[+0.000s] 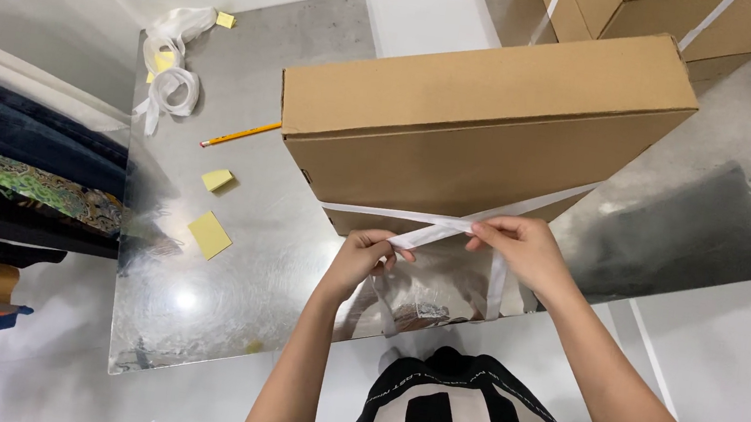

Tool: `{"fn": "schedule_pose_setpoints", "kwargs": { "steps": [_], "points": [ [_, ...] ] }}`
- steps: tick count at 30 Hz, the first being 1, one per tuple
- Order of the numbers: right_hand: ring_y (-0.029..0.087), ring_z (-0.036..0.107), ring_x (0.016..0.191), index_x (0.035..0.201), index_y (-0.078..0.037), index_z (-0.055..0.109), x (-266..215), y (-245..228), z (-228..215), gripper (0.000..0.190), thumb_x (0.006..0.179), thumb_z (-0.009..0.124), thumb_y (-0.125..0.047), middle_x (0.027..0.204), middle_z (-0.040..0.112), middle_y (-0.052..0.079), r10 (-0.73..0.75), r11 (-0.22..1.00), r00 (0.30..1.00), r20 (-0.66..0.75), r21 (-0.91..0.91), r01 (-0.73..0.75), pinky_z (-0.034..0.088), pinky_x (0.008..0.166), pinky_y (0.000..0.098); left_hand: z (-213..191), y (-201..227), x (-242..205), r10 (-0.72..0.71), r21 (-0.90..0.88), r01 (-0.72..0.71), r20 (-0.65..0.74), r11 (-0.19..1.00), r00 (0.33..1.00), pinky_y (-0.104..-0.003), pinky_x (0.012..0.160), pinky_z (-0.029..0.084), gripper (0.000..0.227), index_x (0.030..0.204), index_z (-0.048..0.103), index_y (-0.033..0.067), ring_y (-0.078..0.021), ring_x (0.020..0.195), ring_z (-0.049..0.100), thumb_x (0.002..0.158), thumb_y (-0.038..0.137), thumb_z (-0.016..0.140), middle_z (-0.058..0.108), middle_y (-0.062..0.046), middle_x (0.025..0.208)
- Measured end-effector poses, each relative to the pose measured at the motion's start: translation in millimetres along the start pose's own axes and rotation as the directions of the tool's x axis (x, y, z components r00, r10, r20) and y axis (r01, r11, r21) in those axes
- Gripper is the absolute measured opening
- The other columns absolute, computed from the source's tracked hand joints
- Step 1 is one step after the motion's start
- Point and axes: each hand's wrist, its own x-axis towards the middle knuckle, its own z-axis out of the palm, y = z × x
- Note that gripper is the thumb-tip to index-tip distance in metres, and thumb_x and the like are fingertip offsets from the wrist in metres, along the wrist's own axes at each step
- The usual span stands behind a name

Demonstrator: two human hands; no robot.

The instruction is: The person writes on a sticky note attached to a cardboard box, then wraps a folded brown item in a plastic bag. They place the wrapped item into a cardboard box, close it, and tie a white ribbon around the box.

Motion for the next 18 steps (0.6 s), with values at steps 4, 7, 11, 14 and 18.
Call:
{"fn": "schedule_pose_setpoints", "kwargs": {
  "steps": [4, 7, 11, 14, 18],
  "points": [
    [0.013, 0.068, 0.081, 0.104, -0.011, 0.088, -0.9, -18.4, -2.1, 0.018, 0.097, 0.08, -0.026, 0.091, 0.084, 0.007, -0.003, 0.992, 0.998, 0.062, -0.124, 0.011, 0.054, 0.079, 0.0298, -8.7, 6.8, -8.7, 0.013, 0.009, -0.013, -0.023, 1.0, 1.0, -0.018, 0.048, 0.03, 0.03, 0.095, 0.084, 0.0008, -0.0102, 0.055, 0.043, 0.087, -0.001, 0.055, 0.06, -0.01, 0.061],
    [0.018, 0.057, 0.073, 0.105, -0.007, 0.088, 4.2, -14.2, -11.7, 0.016, 0.093, 0.079, -0.015, 0.084, 0.077, 0.012, -0.047, 0.974, 0.975, 0.218, -0.207, 0.093, 0.049, 0.068, 0.0335, -15.5, -5.8, -2.9, 0.028, 0.007, -0.027, -0.029, 1.0, 0.999, -0.02, 0.048, 0.034, 0.028, 0.095, 0.083, 0.0011, -0.0121, 0.058, 0.049, 0.088, -0.001, 0.056, 0.066, -0.011, 0.065],
    [0.015, 0.047, 0.044, 0.098, -0.001, 0.088, -0.1, -19.8, -19.5, 0.018, 0.092, 0.071, -0.001, 0.069, 0.076, 0.011, 0.126, 0.968, 0.916, 0.382, -0.248, -0.03, 0.044, 0.048, 0.0276, -18.1, -11.2, -0.8, 0.029, 0.018, -0.029, -0.028, 0.999, 0.999, -0.02, 0.049, 0.033, 0.028, 0.093, 0.083, 0.0004, -0.0118, 0.06, 0.049, 0.088, -0.001, 0.055, 0.066, -0.01, 0.066],
    [0.02, 0.059, 0.047, 0.093, 0.005, 0.082, -5.6, -27.4, -15.1, 0.017, 0.09, 0.065, 0.007, 0.064, 0.072, 0.018, 0.168, 0.984, 0.91, 0.378, -0.12, -0.132, 0.051, 0.05, 0.0293, -18.4, -17.5, 2.1, 0.037, 0.023, -0.036, -0.023, 0.999, 0.999, -0.02, 0.05, 0.034, 0.028, 0.092, 0.082, 0.0002, -0.0116, 0.061, 0.049, 0.088, 0.0, 0.055, 0.066, -0.01, 0.066],
    [0.023, 0.077, 0.063, 0.091, 0.005, 0.073, 8.0, 19.0, -9.6, 0.011, 0.093, 0.063, 0.004, 0.071, 0.076, 0.022, 0.158, 0.963, 0.945, 0.287, 0.168, -0.212, 0.064, 0.062, 0.0303, -20.6, -29.8, 8.3, 0.053, 0.039, -0.052, -0.014, 0.998, 0.999, -0.02, 0.05, 0.035, 0.029, 0.092, 0.082, 0.0007, -0.011, 0.062, 0.051, 0.088, 0.0, 0.053, 0.066, -0.008, 0.068]
  ]
}}
